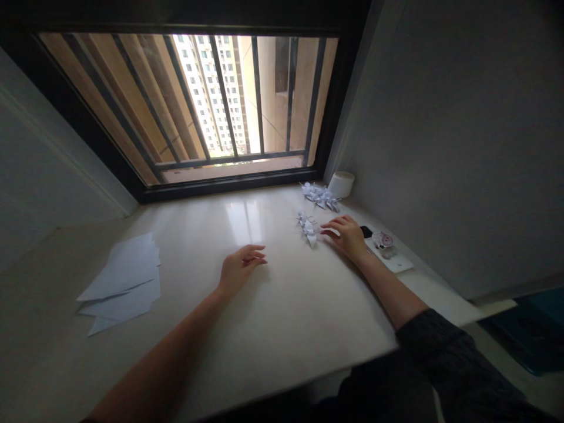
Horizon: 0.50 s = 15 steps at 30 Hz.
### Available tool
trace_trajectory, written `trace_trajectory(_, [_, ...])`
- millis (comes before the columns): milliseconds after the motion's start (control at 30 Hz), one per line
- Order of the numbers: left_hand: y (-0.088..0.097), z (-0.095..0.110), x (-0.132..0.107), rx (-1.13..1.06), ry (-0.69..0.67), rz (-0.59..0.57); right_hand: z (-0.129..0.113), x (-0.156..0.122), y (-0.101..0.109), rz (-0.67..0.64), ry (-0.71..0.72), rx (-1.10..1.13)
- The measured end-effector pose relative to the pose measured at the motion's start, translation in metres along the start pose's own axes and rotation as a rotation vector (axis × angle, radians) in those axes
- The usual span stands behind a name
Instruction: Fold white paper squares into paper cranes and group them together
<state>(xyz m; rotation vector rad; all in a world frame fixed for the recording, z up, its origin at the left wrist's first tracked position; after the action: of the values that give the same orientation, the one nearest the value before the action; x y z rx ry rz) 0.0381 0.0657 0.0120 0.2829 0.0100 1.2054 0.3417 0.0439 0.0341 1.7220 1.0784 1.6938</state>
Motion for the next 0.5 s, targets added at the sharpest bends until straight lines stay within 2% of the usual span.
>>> trace_trajectory(267, [-0.0006,-0.0030,0.0001,0.003,-0.002,-0.012,0.0049,-0.0023,-0.0059,-0.013,-0.040,0.032])
trace_trajectory(500, [-0.0005,-0.0031,0.0003,0.016,-0.031,-0.001,0.0009,-0.0014,-0.0091,-0.046,-0.017,0.066])
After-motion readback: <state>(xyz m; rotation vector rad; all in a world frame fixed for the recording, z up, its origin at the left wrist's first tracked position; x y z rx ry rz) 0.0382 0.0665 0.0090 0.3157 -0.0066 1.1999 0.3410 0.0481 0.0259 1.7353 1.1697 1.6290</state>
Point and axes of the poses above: each hand's wrist, its own x-axis towards the middle knuckle, its own y-axis out of the back of the hand, z = x × y, the point moved 8 cm from there along x, towards the middle knuckle, and after that the axes turned 7 degrees about -x, right-handed, at the moved point
